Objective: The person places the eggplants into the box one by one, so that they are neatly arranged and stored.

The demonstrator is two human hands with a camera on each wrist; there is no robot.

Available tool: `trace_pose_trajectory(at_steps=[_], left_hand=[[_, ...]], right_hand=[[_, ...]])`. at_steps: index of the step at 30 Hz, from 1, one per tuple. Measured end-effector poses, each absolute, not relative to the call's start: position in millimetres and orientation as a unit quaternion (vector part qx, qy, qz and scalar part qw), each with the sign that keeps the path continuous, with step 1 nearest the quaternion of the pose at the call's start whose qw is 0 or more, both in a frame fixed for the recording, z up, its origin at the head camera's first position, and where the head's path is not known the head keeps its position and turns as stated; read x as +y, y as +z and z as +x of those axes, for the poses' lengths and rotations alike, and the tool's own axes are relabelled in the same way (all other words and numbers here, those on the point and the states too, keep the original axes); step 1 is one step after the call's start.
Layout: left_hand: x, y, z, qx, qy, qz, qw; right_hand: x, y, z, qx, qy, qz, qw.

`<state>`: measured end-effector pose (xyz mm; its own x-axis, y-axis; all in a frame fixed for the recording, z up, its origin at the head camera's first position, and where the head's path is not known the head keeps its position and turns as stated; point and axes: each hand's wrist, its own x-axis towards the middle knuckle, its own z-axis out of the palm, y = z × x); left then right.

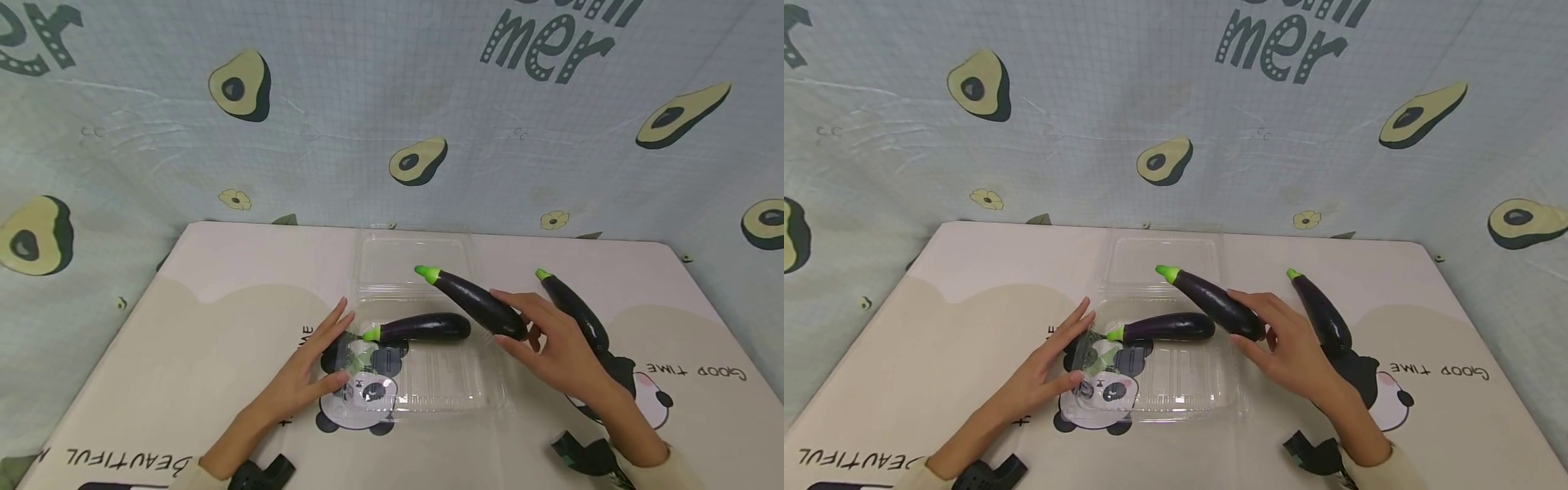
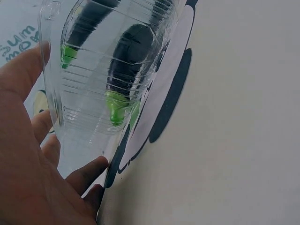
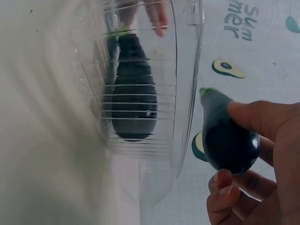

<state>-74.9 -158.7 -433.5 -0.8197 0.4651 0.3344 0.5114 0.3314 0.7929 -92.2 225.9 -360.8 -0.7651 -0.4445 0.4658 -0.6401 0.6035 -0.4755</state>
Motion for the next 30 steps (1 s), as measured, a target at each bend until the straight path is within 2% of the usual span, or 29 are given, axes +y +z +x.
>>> trace_pose_trajectory(at_steps=[13,30], left_hand=[[-156,-435,-72,-0.819,-0.491,-0.296,0.031],[-156,-435,-73,-0.82,-0.489,-0.296,0.032]], right_hand=[[218,-366,-90,-0.866,0.338,0.352,0.112],[202,-367,-84,-0.876,0.322,0.353,0.068]])
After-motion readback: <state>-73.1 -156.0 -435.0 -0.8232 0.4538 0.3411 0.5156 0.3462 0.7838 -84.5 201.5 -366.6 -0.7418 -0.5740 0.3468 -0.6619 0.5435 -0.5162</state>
